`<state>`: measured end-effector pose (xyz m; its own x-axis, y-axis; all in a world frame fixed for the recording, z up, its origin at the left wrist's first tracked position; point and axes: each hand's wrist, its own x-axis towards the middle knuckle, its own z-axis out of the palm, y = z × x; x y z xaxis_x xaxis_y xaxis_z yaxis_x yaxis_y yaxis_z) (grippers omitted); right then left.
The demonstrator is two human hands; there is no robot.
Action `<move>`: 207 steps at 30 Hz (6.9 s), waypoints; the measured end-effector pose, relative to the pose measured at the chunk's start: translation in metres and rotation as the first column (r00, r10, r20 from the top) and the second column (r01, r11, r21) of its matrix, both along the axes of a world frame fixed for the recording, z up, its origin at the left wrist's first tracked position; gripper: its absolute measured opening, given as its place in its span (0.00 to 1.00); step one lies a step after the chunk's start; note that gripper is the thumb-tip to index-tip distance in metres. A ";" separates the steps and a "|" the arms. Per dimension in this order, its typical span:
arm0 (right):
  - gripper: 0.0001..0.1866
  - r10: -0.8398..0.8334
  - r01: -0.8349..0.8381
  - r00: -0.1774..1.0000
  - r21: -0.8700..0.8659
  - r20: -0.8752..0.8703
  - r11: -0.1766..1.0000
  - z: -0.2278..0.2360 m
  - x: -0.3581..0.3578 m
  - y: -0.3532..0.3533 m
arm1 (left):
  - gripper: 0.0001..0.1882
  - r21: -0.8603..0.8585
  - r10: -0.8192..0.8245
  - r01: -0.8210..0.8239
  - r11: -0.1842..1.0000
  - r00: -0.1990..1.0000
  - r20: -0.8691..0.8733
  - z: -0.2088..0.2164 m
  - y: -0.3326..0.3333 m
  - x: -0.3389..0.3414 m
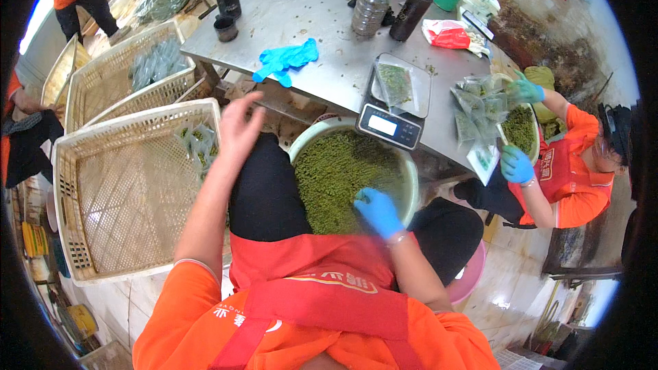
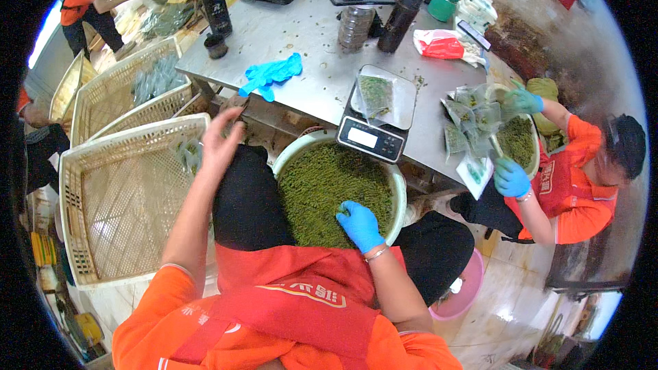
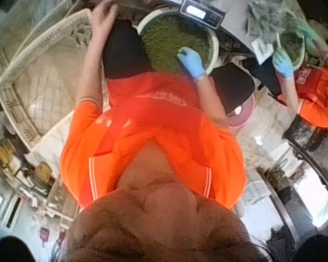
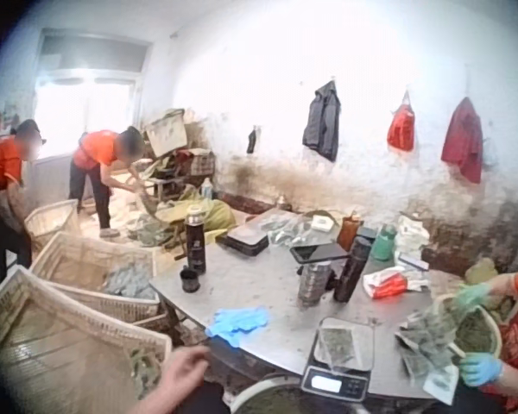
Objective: The person scoops green tea leaves from a bowl into small plastic bags, weighs each bag on a digital scale, and places the filled bags into a basket. The process is repeated continuously with consistent hand movements.
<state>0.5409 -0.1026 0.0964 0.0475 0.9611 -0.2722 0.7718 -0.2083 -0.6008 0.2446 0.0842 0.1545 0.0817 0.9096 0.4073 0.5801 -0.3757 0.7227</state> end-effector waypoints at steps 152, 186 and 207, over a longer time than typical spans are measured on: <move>0.24 -0.189 0.461 0.829 0.453 -0.526 0.763 0.065 0.014 0.129 | 0.16 -0.535 -0.216 0.693 0.483 0.686 0.695 -0.023 -0.050 0.137; 0.07 -0.370 0.357 0.141 -0.301 -0.918 0.884 0.052 0.026 0.010 | 0.09 -0.595 -0.519 0.787 0.162 0.581 0.627 -0.046 -0.071 0.142; 0.13 -0.289 0.478 0.867 0.516 -0.405 0.711 0.062 0.032 0.058 | 0.10 -0.631 -0.494 0.717 0.297 0.681 0.541 -0.034 -0.068 0.144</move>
